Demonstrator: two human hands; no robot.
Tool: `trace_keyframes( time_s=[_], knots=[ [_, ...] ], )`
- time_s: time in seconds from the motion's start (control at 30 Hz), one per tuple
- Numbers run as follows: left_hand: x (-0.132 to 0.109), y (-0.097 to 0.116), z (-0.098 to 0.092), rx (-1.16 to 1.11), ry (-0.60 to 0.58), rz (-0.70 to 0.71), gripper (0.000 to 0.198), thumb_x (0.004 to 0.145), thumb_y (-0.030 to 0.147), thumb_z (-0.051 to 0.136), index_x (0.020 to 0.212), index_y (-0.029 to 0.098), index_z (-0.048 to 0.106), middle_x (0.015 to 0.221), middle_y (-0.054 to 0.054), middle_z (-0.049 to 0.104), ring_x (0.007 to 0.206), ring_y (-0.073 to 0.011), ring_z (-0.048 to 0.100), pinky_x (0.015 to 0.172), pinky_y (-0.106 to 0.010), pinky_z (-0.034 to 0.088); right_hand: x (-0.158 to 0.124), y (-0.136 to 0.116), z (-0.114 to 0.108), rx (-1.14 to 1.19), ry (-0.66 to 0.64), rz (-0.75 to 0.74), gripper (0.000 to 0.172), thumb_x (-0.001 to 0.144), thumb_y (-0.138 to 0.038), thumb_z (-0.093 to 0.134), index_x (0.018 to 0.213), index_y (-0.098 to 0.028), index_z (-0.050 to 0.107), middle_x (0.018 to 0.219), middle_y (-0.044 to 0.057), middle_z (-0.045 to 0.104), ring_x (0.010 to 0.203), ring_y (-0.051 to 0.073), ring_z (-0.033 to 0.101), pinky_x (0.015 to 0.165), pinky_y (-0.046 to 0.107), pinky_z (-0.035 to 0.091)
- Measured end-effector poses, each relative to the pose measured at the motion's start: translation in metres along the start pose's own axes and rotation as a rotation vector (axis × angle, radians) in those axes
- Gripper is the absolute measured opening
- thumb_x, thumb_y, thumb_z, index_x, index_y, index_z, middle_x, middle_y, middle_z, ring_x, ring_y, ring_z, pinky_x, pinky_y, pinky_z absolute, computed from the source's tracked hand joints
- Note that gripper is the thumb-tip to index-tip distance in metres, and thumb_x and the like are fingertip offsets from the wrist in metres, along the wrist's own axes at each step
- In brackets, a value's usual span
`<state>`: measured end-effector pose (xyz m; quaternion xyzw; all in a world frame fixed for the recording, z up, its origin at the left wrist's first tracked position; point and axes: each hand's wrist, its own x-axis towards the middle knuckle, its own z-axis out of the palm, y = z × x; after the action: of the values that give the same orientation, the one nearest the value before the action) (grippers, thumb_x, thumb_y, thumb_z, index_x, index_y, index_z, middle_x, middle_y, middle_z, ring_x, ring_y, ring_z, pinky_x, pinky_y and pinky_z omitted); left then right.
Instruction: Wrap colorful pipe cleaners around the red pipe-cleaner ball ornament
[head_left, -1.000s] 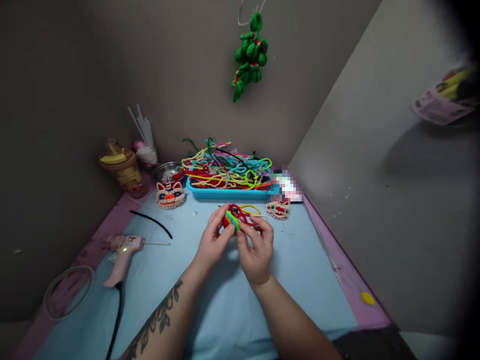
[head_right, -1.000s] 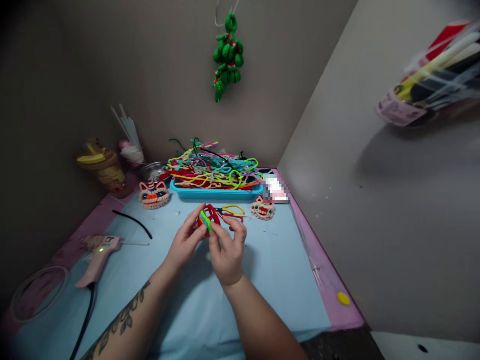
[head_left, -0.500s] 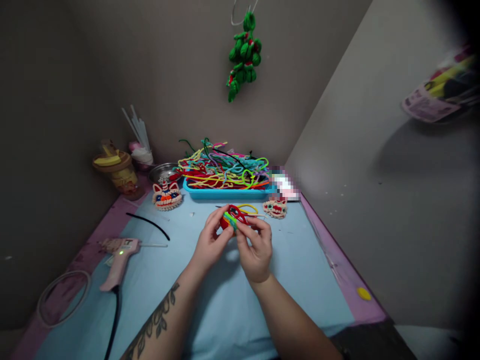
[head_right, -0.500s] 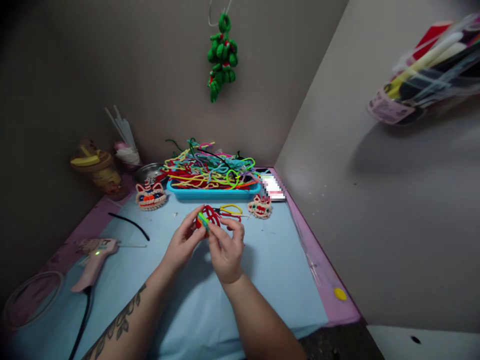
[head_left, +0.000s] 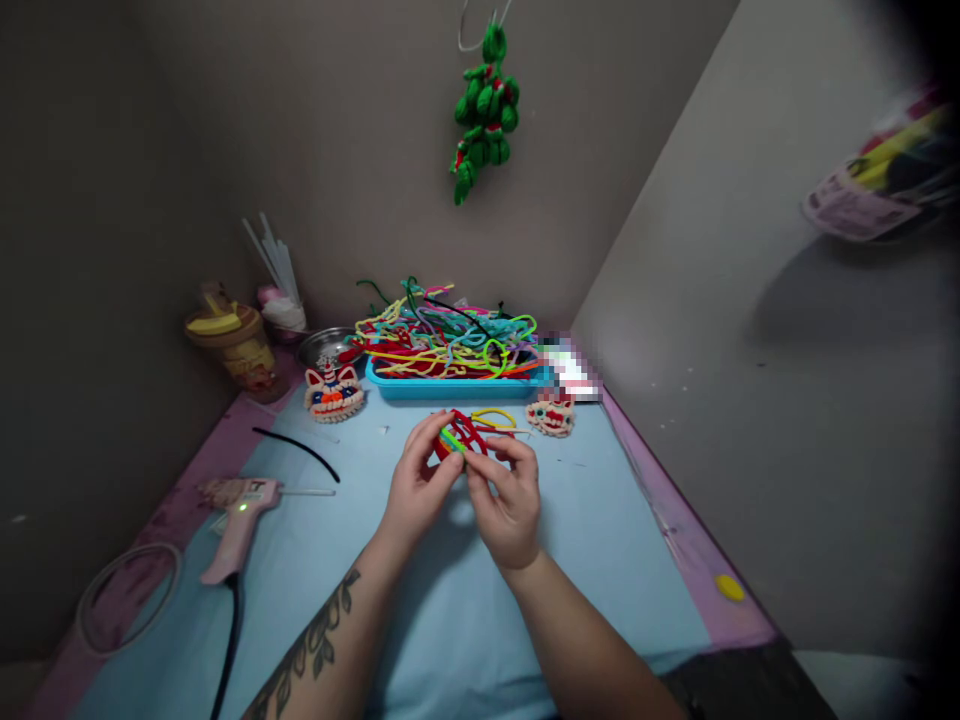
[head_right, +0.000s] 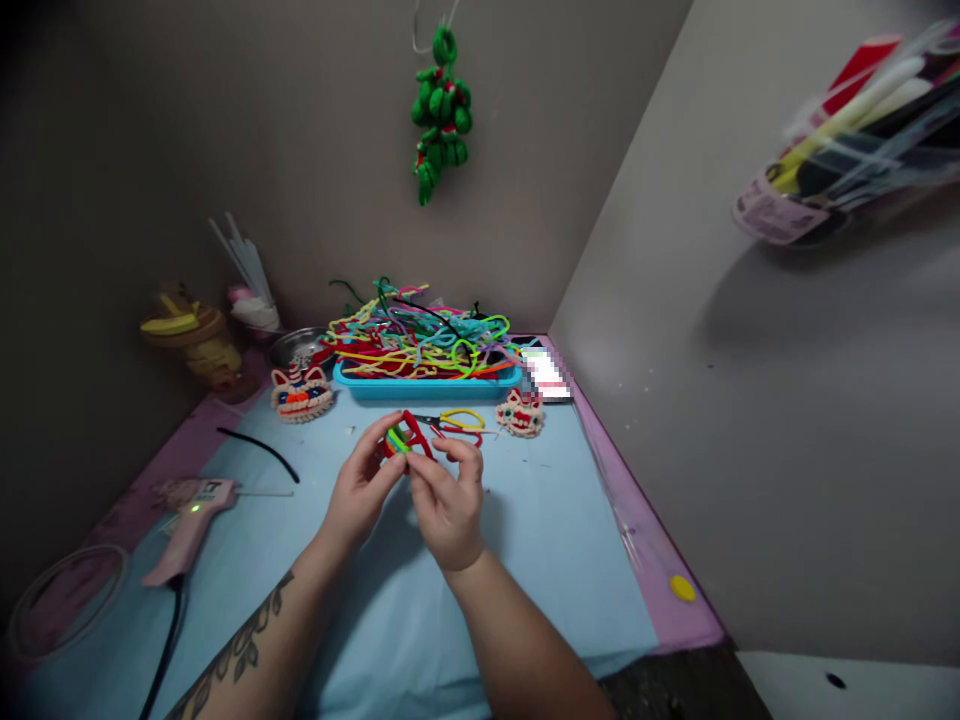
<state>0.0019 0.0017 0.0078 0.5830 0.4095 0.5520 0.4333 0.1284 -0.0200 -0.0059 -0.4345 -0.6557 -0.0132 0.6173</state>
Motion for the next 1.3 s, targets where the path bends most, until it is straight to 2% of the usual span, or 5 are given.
trace_keyframes(
  time_s=[0.43, 0.63, 0.77, 0.97, 1.3],
  knots=[
    [-0.002, -0.0003, 0.0009, -0.048, 0.005, -0.032, 0.044, 0.082, 0.034, 0.061, 0.124, 0.022, 0.056, 0.133, -0.011, 0.052, 0.121, -0.0246, 0.05, 0.101, -0.038, 0.041, -0.0008, -0.0012, -0.0008, -0.03, 0.041, -0.03, 0.032, 0.082, -0.01, 0.059, 0.107, -0.03, 0.066, 0.104, 0.006, 0.053, 0.096, 0.019, 0.055, 0.082, 0.04, 0.053],
    [-0.0023, 0.0025, 0.0024, -0.095, 0.003, -0.048, 0.045, 0.081, 0.034, 0.062, 0.124, 0.022, 0.056, 0.128, -0.012, 0.055, 0.117, -0.0251, 0.053, 0.097, -0.037, 0.045, -0.001, -0.0016, -0.0005, -0.062, 0.085, -0.036, 0.024, 0.082, -0.012, 0.061, 0.099, -0.027, 0.067, 0.101, 0.005, 0.054, 0.093, 0.019, 0.057, 0.077, 0.037, 0.054],
    [-0.0023, 0.0032, 0.0022, -0.106, -0.002, -0.063, 0.045, 0.081, 0.034, 0.062, 0.125, 0.022, 0.055, 0.129, -0.012, 0.054, 0.118, -0.0247, 0.052, 0.097, -0.037, 0.045, -0.0024, -0.0002, 0.0008, -0.06, 0.103, -0.005, 0.018, 0.081, -0.013, 0.063, 0.095, -0.024, 0.063, 0.101, 0.005, 0.054, 0.096, 0.018, 0.057, 0.08, 0.038, 0.054],
    [-0.0027, 0.0031, 0.0026, -0.137, -0.007, -0.085, 0.046, 0.08, 0.035, 0.062, 0.124, 0.022, 0.055, 0.129, -0.011, 0.054, 0.116, -0.0243, 0.054, 0.094, -0.035, 0.047, -0.0027, 0.0018, 0.0045, -0.045, 0.17, 0.014, 0.024, 0.08, -0.017, 0.065, 0.101, -0.026, 0.056, 0.104, 0.004, 0.054, 0.099, 0.019, 0.058, 0.084, 0.041, 0.053],
    [-0.0016, 0.0013, 0.0017, -0.098, -0.015, -0.049, 0.044, 0.082, 0.034, 0.061, 0.124, 0.022, 0.056, 0.131, -0.011, 0.053, 0.119, -0.025, 0.051, 0.098, -0.037, 0.044, -0.0059, 0.0027, 0.0017, -0.052, 0.045, -0.003, 0.029, 0.082, -0.011, 0.06, 0.105, -0.029, 0.066, 0.118, 0.007, 0.048, 0.106, 0.022, 0.055, 0.082, 0.039, 0.055]
  ],
)
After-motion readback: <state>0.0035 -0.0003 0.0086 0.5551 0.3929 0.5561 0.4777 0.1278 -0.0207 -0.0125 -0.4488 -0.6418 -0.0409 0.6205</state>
